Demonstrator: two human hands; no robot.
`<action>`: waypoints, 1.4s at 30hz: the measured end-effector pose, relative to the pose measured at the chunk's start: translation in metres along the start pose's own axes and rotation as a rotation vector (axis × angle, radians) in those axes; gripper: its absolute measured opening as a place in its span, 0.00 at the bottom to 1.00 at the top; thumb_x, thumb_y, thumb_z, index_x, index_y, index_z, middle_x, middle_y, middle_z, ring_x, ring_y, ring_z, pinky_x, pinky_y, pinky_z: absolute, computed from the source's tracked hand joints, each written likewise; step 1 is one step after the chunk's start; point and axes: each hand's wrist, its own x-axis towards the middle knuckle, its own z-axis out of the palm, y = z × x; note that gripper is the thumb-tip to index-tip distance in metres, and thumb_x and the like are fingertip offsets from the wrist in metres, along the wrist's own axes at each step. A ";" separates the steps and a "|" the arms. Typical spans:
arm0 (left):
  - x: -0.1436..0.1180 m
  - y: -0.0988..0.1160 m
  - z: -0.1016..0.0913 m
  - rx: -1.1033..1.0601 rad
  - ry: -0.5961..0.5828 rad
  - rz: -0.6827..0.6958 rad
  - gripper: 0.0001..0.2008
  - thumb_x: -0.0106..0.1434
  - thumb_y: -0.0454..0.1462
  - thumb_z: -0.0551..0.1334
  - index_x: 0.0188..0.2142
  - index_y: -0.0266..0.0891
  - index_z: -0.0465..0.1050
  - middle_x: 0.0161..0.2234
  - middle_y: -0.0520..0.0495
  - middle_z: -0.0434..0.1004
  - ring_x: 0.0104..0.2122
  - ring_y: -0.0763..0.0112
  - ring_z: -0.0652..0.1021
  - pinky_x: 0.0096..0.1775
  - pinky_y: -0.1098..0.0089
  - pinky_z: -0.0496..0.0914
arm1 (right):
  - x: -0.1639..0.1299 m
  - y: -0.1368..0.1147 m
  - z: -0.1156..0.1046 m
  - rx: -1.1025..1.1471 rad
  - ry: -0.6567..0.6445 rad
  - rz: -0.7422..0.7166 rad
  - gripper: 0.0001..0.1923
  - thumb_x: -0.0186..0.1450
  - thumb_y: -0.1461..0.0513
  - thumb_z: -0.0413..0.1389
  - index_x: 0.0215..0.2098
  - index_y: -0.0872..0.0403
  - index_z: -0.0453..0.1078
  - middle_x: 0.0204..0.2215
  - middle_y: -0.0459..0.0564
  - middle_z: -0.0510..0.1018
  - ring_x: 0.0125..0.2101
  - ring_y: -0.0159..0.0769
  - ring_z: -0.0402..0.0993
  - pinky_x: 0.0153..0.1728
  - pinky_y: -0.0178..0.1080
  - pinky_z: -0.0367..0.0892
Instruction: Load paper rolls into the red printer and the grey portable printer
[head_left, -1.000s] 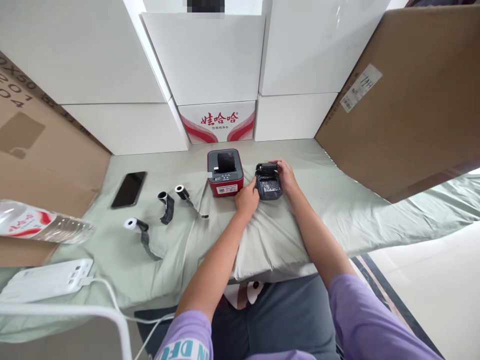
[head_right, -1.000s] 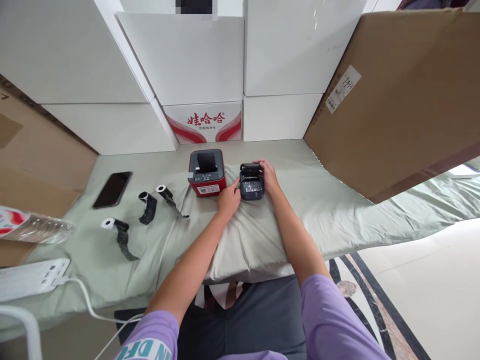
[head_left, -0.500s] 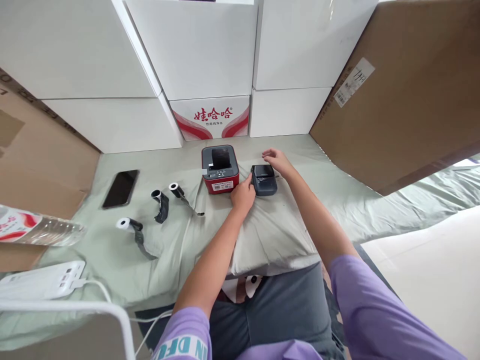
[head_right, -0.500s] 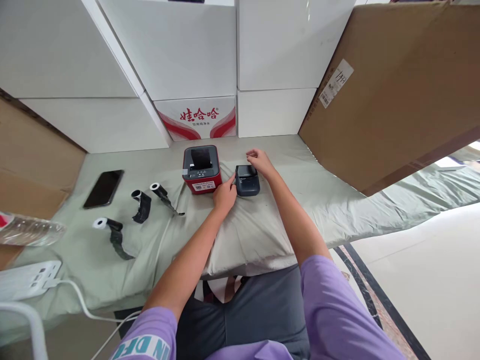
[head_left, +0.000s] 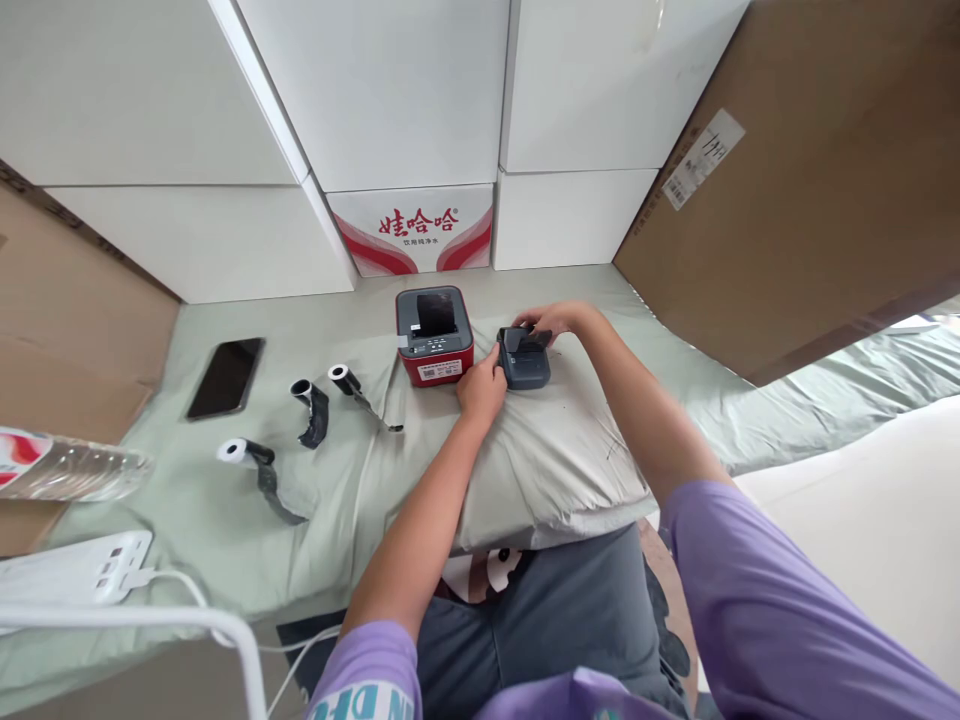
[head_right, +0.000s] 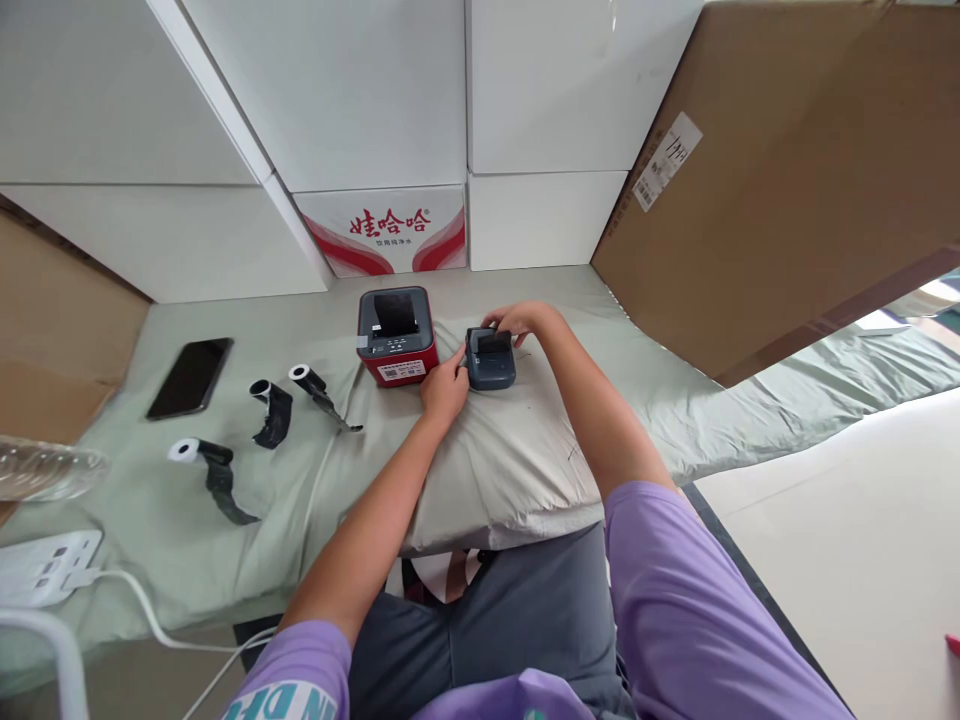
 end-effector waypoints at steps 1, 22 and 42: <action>0.000 0.000 0.000 -0.003 0.002 -0.001 0.29 0.71 0.36 0.53 0.69 0.58 0.63 0.51 0.47 0.84 0.50 0.60 0.81 0.46 0.67 0.71 | 0.000 -0.001 0.002 0.007 0.014 0.012 0.28 0.36 0.70 0.76 0.37 0.55 0.82 0.32 0.53 0.82 0.32 0.46 0.81 0.38 0.54 0.81; 0.000 -0.001 0.004 0.048 0.023 0.010 0.28 0.70 0.37 0.52 0.68 0.55 0.66 0.49 0.43 0.84 0.48 0.57 0.82 0.45 0.65 0.72 | 0.001 0.089 0.081 0.504 0.634 -0.531 0.34 0.60 0.44 0.60 0.58 0.55 0.70 0.58 0.62 0.77 0.58 0.49 0.74 0.64 0.52 0.64; 0.002 -0.003 0.007 0.021 0.035 0.011 0.28 0.70 0.37 0.52 0.68 0.54 0.67 0.49 0.42 0.84 0.49 0.56 0.82 0.46 0.63 0.72 | -0.016 0.093 0.092 0.492 0.723 -0.491 0.27 0.60 0.52 0.55 0.56 0.52 0.69 0.55 0.58 0.79 0.58 0.48 0.74 0.65 0.53 0.63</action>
